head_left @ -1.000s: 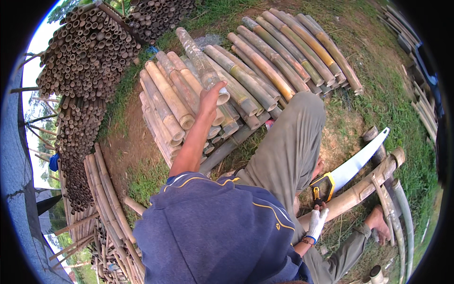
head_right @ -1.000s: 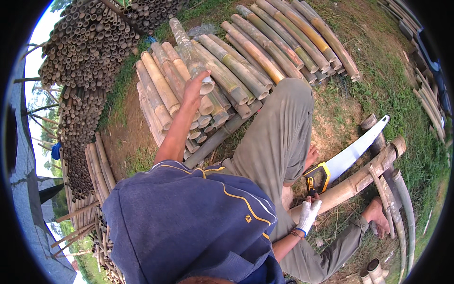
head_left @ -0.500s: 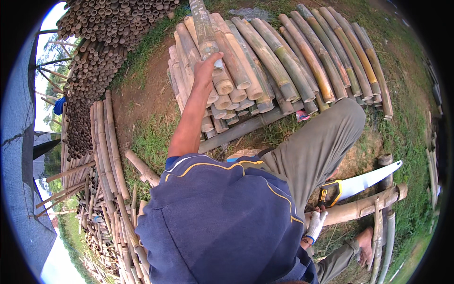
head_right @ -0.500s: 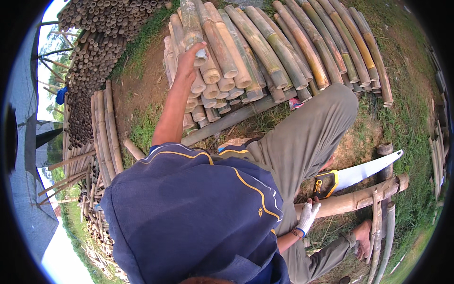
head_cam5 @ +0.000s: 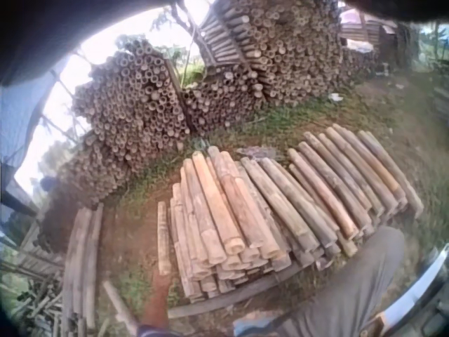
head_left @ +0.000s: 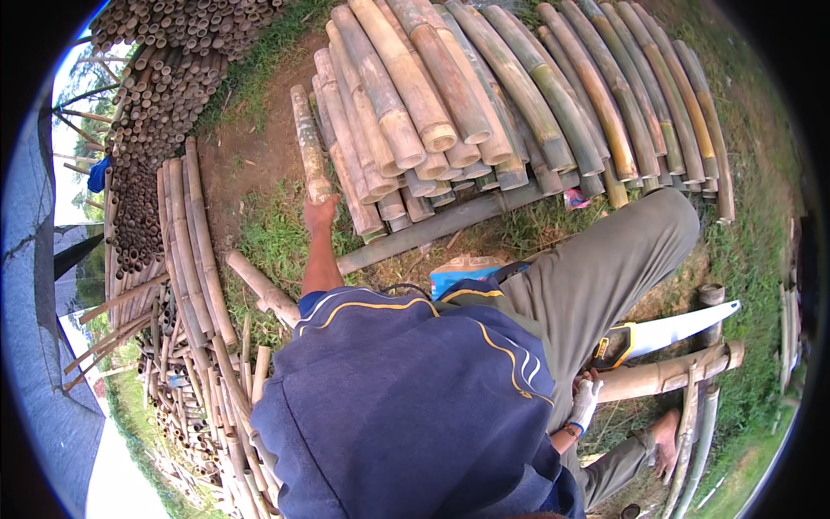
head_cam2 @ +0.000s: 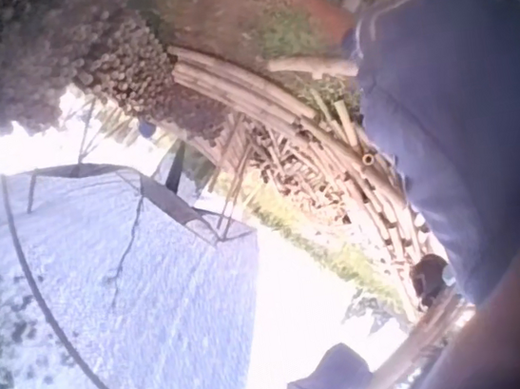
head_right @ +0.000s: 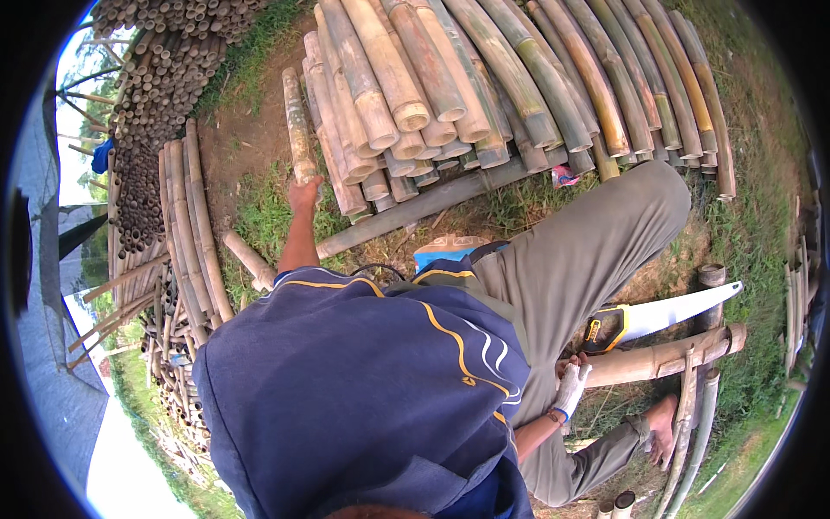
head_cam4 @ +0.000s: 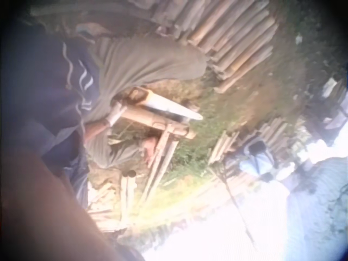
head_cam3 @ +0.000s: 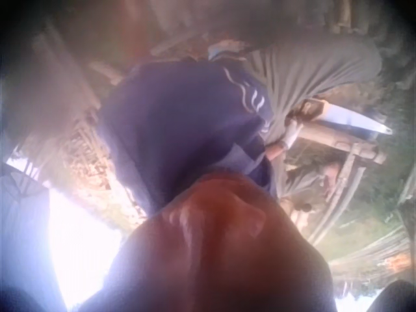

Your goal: The person sits on the ground and uses a hand saw to cut long bamboo poles into shorter segments. They hold the bamboo steady with their feet and hands, saw through the material, and then place the cut pieces onto a nearby stack.

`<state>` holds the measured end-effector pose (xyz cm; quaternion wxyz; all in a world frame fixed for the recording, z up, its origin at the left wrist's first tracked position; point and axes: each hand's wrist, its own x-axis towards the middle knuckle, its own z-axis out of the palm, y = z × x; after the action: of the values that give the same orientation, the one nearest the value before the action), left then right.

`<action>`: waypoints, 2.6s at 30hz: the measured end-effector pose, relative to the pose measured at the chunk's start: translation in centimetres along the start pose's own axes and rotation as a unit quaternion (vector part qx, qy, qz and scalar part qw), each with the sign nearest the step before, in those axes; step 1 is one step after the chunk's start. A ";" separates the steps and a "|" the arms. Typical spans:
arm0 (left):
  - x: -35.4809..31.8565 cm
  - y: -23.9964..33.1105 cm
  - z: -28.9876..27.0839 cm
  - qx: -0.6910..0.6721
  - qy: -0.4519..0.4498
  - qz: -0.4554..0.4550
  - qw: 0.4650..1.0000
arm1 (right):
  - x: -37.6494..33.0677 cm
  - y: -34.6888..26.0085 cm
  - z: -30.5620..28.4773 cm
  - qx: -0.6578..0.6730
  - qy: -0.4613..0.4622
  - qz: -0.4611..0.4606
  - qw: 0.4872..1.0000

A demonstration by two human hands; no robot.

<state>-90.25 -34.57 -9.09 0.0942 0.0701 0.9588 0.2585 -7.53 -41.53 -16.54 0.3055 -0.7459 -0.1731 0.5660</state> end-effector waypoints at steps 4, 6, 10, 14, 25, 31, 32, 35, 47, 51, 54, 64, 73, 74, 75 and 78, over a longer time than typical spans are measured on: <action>-1.1 -8.2 3.0 0.109 -0.023 -0.040 0.993 | -0.4 -0.1 0.1 0.043 -0.014 -0.002 0.999; -0.8 -10.6 4.1 0.114 -0.088 -0.074 0.987 | -0.4 0.2 0.0 0.058 -0.007 0.023 0.998; 0.5 -11.9 6.6 0.081 -0.132 -0.069 0.986 | 0.1 0.9 -0.4 0.031 -0.043 0.014 0.998; 1.9 -12.6 8.6 0.201 -0.100 -0.048 0.973 | 0.6 1.0 -0.2 -0.004 0.011 0.028 1.000; 6.1 7.0 10.4 0.059 -0.144 0.013 0.988 | -4.4 -3.7 4.2 -0.228 0.124 -0.081 0.962; -3.3 28.6 6.6 -0.119 0.164 0.405 0.892 | -5.0 -5.3 4.7 -0.252 0.187 -0.123 0.941; -6.7 32.0 5.8 -0.155 0.183 0.456 0.857 | -4.9 -5.4 4.6 -0.245 0.195 -0.128 0.941; -19.6 41.7 4.3 -0.241 0.127 0.608 0.745 | -4.9 -5.7 4.4 -0.237 0.222 -0.139 0.936; -83.6 41.0 18.7 0.000 -0.483 0.873 -0.066 | -5.6 -7.8 3.8 -0.169 0.281 -0.174 0.928; -97.9 33.2 26.4 -0.040 -0.494 0.868 -0.028 | -6.4 -8.3 3.6 -0.145 0.275 -0.166 0.936; -103.9 29.2 31.5 0.089 -0.465 0.878 0.071 | -6.8 -8.4 3.3 -0.129 0.283 -0.157 0.937; -107.7 28.2 36.5 0.258 -0.509 0.807 0.153 | -6.3 -8.2 3.1 -0.114 0.297 -0.166 0.933; -103.9 34.1 27.6 0.347 -0.726 0.590 0.070 | -7.0 -8.7 3.1 -0.117 0.310 -0.178 0.927; -102.8 35.4 27.0 0.366 -0.729 0.573 0.083 | -7.0 -8.6 3.1 -0.117 0.313 -0.181 0.925; -101.7 36.6 26.6 0.382 -0.732 0.556 0.094 | -6.9 -8.6 3.1 -0.117 0.309 -0.178 0.927; -97.4 39.5 27.0 0.328 -0.669 0.660 0.099 | -6.7 -8.4 3.3 -0.139 0.310 -0.174 0.924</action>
<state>13.66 -5.49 2.18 0.4571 0.8433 0.0707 -0.2739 -11.95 -38.38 -6.70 0.3307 -0.8772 -0.2737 0.2150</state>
